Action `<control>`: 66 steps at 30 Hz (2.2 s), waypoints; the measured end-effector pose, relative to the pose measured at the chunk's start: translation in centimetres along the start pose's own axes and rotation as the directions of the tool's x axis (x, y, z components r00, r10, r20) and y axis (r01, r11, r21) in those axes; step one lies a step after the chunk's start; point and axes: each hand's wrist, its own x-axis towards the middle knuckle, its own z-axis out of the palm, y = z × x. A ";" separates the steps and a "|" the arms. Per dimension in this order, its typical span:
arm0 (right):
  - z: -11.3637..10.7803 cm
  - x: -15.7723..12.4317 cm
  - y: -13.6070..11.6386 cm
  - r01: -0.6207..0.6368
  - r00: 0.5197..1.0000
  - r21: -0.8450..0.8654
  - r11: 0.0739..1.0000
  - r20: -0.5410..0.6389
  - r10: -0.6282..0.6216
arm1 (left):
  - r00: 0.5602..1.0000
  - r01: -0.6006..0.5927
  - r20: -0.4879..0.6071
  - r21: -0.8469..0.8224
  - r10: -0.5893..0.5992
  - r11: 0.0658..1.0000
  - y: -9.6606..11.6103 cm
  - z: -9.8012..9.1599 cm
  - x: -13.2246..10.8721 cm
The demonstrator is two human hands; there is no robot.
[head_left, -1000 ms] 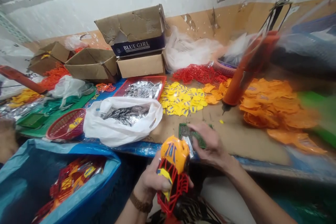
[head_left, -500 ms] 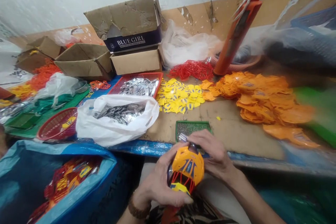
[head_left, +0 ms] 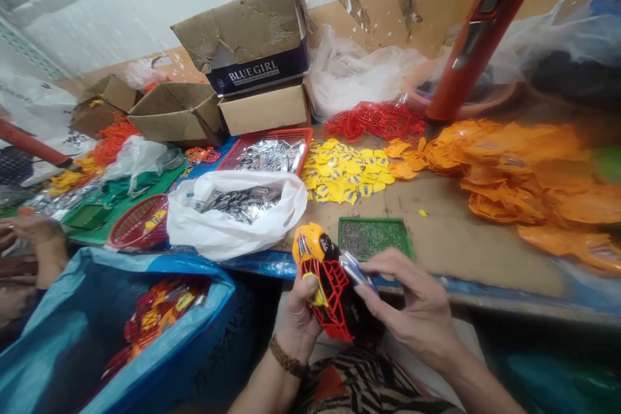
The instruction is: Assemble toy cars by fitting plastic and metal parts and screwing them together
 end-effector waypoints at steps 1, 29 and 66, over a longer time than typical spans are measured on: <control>0.3 -0.1 -0.2 -0.004 1.000 0.000 1.000 0.005 0.004 | 1.000 -0.019 -0.014 0.013 0.019 1.000 -0.1 0.1 0.1; 0.3 0.0 -0.1 0.121 0.991 -0.046 0.992 0.069 -0.118 | 0.996 -0.069 -0.056 0.124 0.076 0.990 -1.1 0.3 -0.1; 2.0 -0.3 -0.7 0.192 0.978 -0.281 0.940 -0.021 -0.206 | 0.984 -0.091 -0.151 0.037 0.096 0.995 -2.4 3.3 -0.2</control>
